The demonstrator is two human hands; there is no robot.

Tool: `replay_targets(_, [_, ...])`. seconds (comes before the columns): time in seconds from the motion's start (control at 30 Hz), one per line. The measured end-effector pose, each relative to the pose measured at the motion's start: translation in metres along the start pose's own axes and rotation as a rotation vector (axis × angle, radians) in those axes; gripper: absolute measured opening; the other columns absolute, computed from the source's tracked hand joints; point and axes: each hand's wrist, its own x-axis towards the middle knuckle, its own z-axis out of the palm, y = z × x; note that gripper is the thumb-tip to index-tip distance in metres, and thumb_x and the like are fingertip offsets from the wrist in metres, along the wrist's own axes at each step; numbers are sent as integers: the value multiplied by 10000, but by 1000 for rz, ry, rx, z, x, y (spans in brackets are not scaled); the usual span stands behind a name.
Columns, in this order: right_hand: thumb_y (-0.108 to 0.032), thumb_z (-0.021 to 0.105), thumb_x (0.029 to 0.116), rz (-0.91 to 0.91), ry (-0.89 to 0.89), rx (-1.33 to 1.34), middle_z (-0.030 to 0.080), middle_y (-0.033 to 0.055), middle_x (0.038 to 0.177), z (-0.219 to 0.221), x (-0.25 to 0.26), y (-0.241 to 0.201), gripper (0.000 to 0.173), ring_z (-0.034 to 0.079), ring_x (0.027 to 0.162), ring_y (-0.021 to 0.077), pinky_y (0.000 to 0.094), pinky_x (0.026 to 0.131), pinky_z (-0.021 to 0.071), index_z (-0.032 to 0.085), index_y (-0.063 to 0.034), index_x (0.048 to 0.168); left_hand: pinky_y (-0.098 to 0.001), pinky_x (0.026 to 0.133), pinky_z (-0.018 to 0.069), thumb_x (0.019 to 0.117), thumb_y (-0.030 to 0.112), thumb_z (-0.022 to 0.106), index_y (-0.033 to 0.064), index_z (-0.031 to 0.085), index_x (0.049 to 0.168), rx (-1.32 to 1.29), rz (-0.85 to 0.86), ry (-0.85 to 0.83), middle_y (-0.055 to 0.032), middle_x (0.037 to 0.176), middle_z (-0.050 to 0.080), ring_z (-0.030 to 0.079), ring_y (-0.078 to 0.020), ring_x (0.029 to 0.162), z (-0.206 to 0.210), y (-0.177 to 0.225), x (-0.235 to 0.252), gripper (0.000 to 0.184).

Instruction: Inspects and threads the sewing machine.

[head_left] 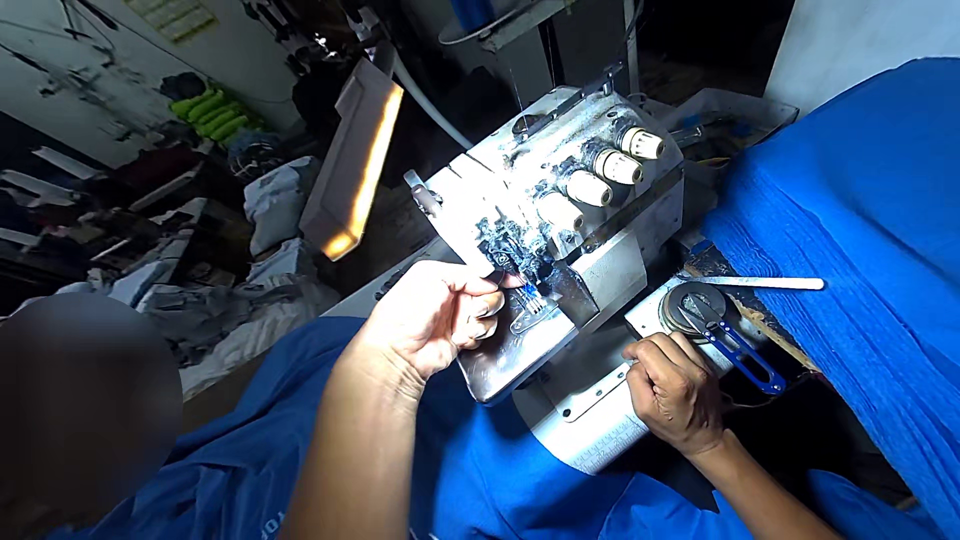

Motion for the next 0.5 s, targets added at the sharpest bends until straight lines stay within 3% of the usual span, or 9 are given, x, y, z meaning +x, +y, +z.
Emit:
replay_targets(0.17, [-150,511,893,-3,12,2,662,10,829,1,1,0,245,607,785,181,328,649,479,754,-121,901,-116,396,351,1026,120,291,68,644,947,-35,-5,21,38,608,538,434,15,431,1,0,0,365])
replay_targets(0.4, [-145,507,894,-1,12,-4,667,9,832,0,1,0,248,606,786,182,332,645,475,754,-120,899,-111,415,382,998,91,321,68,627,952,-103,0,-36,36,651,526,454,12,460,-5,-2,4,311])
replay_targets(0.5, [-141,504,897,-7,11,-6,671,14,835,1,1,-1,250,609,788,186,338,652,475,753,-115,902,-127,413,387,1006,96,345,85,587,834,-72,-15,54,17,643,533,463,-9,454,1,0,1,297])
